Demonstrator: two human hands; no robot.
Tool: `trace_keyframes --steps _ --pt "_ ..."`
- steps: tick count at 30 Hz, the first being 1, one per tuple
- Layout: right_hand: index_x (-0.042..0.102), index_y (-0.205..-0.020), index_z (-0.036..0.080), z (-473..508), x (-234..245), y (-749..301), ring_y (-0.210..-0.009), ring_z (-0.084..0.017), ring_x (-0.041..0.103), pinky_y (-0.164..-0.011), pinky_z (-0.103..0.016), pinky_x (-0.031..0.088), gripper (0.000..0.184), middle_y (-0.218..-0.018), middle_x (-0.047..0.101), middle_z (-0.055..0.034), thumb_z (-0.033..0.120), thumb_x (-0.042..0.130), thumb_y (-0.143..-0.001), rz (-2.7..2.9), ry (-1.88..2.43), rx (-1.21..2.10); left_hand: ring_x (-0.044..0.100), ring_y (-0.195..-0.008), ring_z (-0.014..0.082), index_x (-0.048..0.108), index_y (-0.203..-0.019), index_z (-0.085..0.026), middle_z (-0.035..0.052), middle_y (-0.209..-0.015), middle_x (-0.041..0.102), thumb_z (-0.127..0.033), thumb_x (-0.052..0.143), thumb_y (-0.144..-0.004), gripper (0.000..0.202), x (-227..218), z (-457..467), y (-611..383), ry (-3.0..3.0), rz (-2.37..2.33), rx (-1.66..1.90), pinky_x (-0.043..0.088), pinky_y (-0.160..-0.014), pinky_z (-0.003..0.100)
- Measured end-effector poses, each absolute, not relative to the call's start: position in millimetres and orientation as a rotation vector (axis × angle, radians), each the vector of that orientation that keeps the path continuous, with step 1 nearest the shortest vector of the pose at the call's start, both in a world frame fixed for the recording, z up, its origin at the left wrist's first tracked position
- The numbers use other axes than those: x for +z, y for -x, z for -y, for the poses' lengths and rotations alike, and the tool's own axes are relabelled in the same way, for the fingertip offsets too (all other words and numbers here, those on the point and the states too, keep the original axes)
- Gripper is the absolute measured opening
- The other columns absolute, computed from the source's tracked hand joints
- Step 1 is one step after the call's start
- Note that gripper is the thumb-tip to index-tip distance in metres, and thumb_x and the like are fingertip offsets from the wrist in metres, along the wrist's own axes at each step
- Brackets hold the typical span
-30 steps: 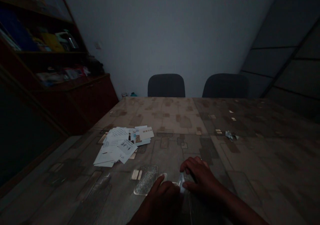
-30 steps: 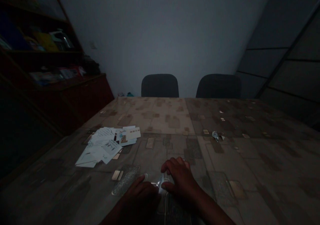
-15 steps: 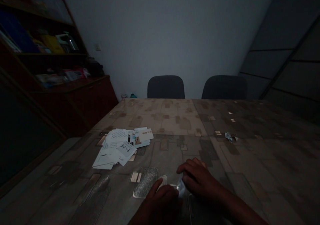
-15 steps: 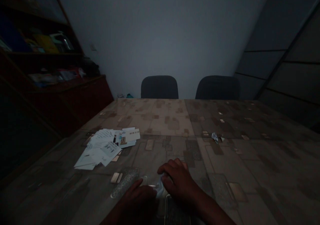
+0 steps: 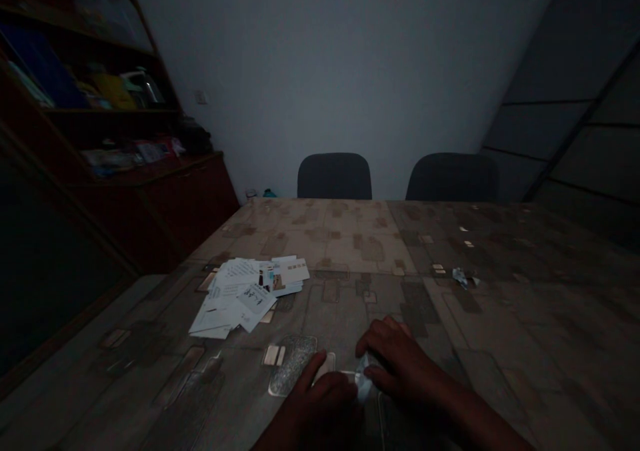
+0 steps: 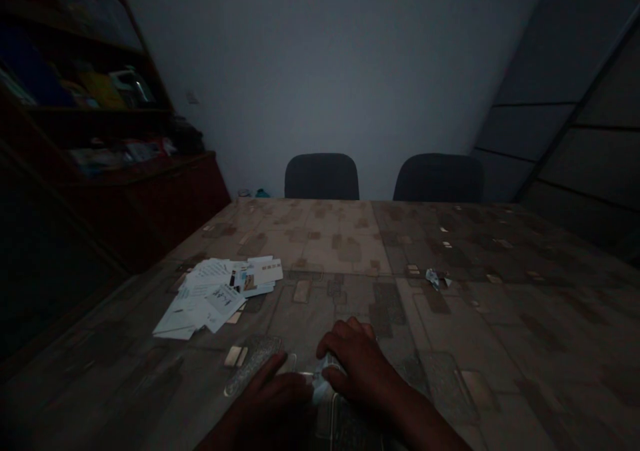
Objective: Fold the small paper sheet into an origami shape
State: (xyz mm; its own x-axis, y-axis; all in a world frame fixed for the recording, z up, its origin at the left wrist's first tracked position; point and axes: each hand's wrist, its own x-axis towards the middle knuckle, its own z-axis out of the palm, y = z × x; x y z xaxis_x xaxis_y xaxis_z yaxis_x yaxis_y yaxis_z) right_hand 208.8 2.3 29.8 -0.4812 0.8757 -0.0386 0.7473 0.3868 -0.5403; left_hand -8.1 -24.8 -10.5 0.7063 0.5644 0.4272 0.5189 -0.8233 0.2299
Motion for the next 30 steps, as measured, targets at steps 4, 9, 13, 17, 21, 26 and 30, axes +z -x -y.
trace_keyframes --steps 4,9,13,17,21,26,30 --pt "0.062 -0.102 0.026 -2.0 30.5 -209.8 -0.101 -0.024 0.049 -0.087 -0.037 0.032 0.027 -0.103 0.061 -0.0019 0.019 0.068 -0.076 2.429 1.377 0.746 0.063 -0.081 0.0081 0.052 -0.089 -0.022 -0.0080 -0.080 0.065 -0.013 0.049 -0.094 0.011 -2.8 25.2 8.0 -2.779 -0.862 0.782 0.021 -0.116 0.035" --pt "0.062 -0.098 0.024 -2.3 37.5 -207.3 -0.100 -0.023 0.049 -0.086 -0.036 0.031 0.031 -0.102 0.061 -0.0010 0.017 0.075 -0.070 2.420 1.405 0.777 0.063 -0.082 0.0082 0.054 -0.085 -0.023 -0.0094 -0.076 0.065 -0.015 0.054 -0.092 0.011 -13.4 24.6 7.5 -2.840 -0.820 0.870 0.012 -0.118 0.036" --pt "0.060 -0.091 0.022 -1.6 40.9 -206.0 -0.100 -0.022 0.050 -0.087 -0.035 0.032 0.031 -0.101 0.061 -0.0006 0.010 0.074 -0.066 2.376 1.436 0.800 0.064 -0.082 0.0084 0.056 -0.089 -0.022 -0.0081 -0.079 0.066 -0.016 0.050 -0.094 0.010 -23.2 23.0 11.0 -2.812 -0.791 0.836 0.013 -0.119 0.038" --pt "0.058 -0.084 0.021 -1.9 37.8 -206.0 -0.092 -0.020 0.053 -0.084 -0.033 0.032 0.029 -0.089 0.061 0.0020 0.005 0.070 -0.062 2.289 1.387 0.848 0.067 -0.082 0.0096 0.059 -0.099 -0.023 -0.0039 -0.088 0.070 -0.021 0.053 -0.094 0.008 -13.2 17.9 19.0 -2.603 -0.818 0.796 0.027 -0.114 0.041" --pt "0.057 -0.076 0.020 -2.6 41.1 -203.0 -0.072 -0.015 0.052 -0.068 -0.026 0.035 0.018 -0.072 0.055 0.0041 0.007 0.062 -0.064 1.991 1.328 1.096 0.064 -0.100 0.0176 0.061 -0.115 -0.026 0.0039 -0.107 0.070 -0.017 0.049 -0.092 0.027 10.0 13.9 26.6 -2.378 -0.802 0.899 0.040 -0.103 0.041" --pt "0.055 -0.080 0.019 0.5 47.5 -193.5 -0.067 -0.014 0.046 -0.060 -0.025 0.034 0.018 -0.069 0.047 0.0042 0.033 0.065 -0.075 1.408 1.197 1.235 0.063 -0.093 0.0223 0.067 -0.106 -0.019 0.0086 -0.099 0.070 -0.024 0.066 -0.078 0.028 27.2 8.9 16.3 -1.538 -1.148 0.934 0.048 -0.081 0.030" --pt "0.054 -0.079 0.019 6.2 44.3 -183.5 -0.064 -0.013 0.044 -0.060 -0.025 0.034 0.028 -0.067 0.047 0.0045 0.042 0.069 -0.075 1.290 1.110 1.293 0.054 -0.064 0.0158 0.068 -0.078 -0.014 0.0033 -0.069 0.063 -0.036 0.070 -0.072 0.023 35.3 0.9 -4.6 -1.312 -1.096 0.978 0.041 -0.060 0.025"
